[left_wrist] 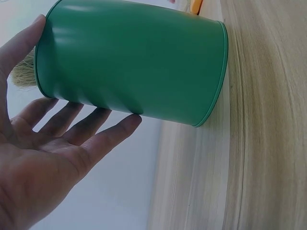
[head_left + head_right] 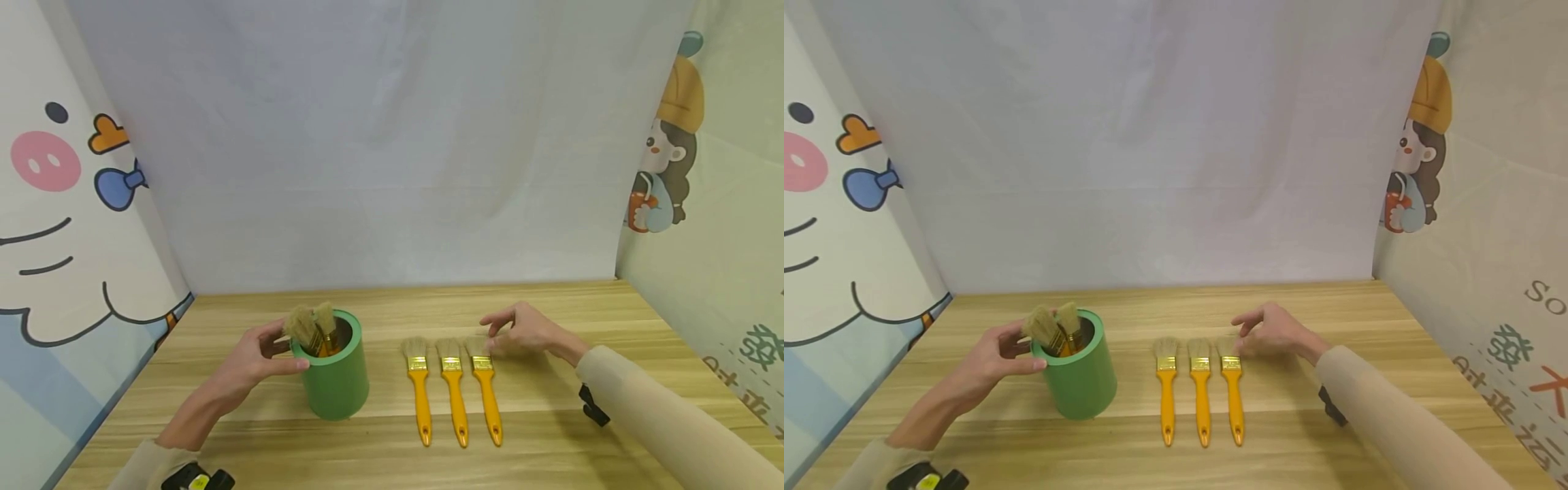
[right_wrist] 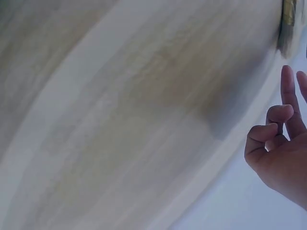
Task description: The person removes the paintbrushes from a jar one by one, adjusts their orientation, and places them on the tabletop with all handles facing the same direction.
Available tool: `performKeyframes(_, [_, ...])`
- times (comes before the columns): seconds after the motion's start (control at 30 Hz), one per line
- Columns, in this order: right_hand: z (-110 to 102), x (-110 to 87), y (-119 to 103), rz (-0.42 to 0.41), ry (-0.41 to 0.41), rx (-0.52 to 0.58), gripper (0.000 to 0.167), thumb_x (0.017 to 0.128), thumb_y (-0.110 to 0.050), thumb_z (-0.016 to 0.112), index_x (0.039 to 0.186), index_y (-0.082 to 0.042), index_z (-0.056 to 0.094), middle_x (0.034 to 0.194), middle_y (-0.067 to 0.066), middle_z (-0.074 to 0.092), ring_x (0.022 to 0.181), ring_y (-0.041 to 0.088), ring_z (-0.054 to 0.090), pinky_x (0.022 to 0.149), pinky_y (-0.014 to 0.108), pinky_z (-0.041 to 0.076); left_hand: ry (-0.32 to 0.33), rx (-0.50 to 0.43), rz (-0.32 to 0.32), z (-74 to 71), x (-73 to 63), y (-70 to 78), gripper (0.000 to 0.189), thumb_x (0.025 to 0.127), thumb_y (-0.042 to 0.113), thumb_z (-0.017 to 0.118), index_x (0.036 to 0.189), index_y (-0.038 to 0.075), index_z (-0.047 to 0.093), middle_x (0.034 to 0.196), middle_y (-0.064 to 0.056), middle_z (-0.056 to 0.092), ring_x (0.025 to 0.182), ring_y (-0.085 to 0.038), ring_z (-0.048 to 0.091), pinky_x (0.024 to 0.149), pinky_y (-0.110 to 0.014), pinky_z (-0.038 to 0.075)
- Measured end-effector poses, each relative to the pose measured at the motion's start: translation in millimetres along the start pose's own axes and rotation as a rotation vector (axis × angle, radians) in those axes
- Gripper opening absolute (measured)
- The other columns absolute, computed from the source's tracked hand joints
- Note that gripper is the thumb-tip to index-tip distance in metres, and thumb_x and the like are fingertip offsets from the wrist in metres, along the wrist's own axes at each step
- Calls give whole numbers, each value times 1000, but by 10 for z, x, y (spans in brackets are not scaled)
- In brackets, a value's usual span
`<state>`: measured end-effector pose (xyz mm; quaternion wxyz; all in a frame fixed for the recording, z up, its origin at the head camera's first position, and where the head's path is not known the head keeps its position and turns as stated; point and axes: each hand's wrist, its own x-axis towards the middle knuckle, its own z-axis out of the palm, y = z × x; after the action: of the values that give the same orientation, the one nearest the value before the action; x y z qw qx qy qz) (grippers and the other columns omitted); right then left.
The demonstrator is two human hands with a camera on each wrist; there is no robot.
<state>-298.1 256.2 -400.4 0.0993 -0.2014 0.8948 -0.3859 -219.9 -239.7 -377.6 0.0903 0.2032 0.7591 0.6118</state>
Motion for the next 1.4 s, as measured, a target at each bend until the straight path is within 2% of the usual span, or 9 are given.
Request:
performKeyframes(0.13, [-28, 25, -54, -8, 5, 16, 45, 89, -10, 84, 129, 7, 71, 94, 5, 75, 83, 25, 57, 57, 29, 36, 3, -1, -5, -4, -4, 4, 76, 95, 11, 79, 159, -3, 42, 158, -31, 41, 141, -58, 41, 100, -54, 54])
performKeyframes(0.23, [-33, 46, -104, -19, -4, 14, 44, 90, -11, 84, 129, 7, 72, 92, 4, 75, 77, 23, 53, 55, 28, 33, 3, -4, -8, -6, -6, 9, 75, 95, 11, 79, 159, -3, 42, 158, -30, 41, 141, -58, 41, 101, -54, 54])
performKeyframes(0.5, [-13, 121, -361, -68, -35, -17, 43, 91, -15, 84, 128, 3, 73, 93, 0, 76, 99, 30, 66, 72, 34, 46, -11, -14, -2, -5, -9, 11, 74, 95, 11, 78, 159, -1, 42, 158, -29, 42, 141, -56, 42, 100, -53, 54])
performKeyframes(0.7, [19, 165, -580, -117, -59, -18, 38, 92, -14, 84, 126, 0, 75, 92, 0, 77, 94, 25, 65, 71, 34, 45, -9, -17, 9, -2, -11, 0, 74, 95, 10, 78, 159, -2, 42, 158, -29, 42, 140, -56, 43, 99, -52, 55])
performKeyframes(0.77, [34, 178, -651, -119, -61, -20, 38, 92, -16, 84, 126, -2, 76, 92, -1, 76, 86, 21, 62, 68, 33, 43, -8, -18, 8, -1, -9, -2, 74, 95, 10, 78, 159, -2, 42, 158, -29, 42, 140, -56, 43, 100, -52, 55])
performKeyframes(1.0, [148, 271, -963, -161, -79, 17, 38, 92, -20, 84, 127, -7, 77, 94, -3, 77, 95, 22, 64, 81, 37, 50, -9, -17, 6, 4, -5, -2, 74, 96, 10, 77, 160, -1, 41, 159, -29, 40, 141, -57, 42, 100, -53, 54])
performKeyframes(1.1, [222, 344, -1121, -189, -92, 49, 37, 92, -21, 84, 127, -8, 77, 94, -2, 77, 78, 19, 61, 71, 34, 47, -10, -20, 14, 7, 1, -3, 74, 96, 10, 77, 160, -1, 42, 158, -29, 42, 141, -56, 42, 100, -52, 54])
performKeyframes(1.23, [320, 448, -1336, -223, -101, 87, 36, 92, -20, 83, 125, -8, 78, 95, 1, 77, 57, 13, 41, 57, 28, 35, -12, -21, 25, 6, 6, 2, 73, 96, 10, 77, 159, -1, 43, 158, -28, 43, 140, -55, 44, 99, -50, 55])
performKeyframes(1.4, [444, 568, -1576, -257, -102, 112, 34, 92, -19, 84, 124, -10, 79, 99, 2, 77, 55, 11, 37, 53, 26, 31, -15, -23, 19, 10, 0, 5, 73, 96, 10, 77, 160, 0, 42, 159, -28, 42, 140, -55, 44, 99, -51, 55])
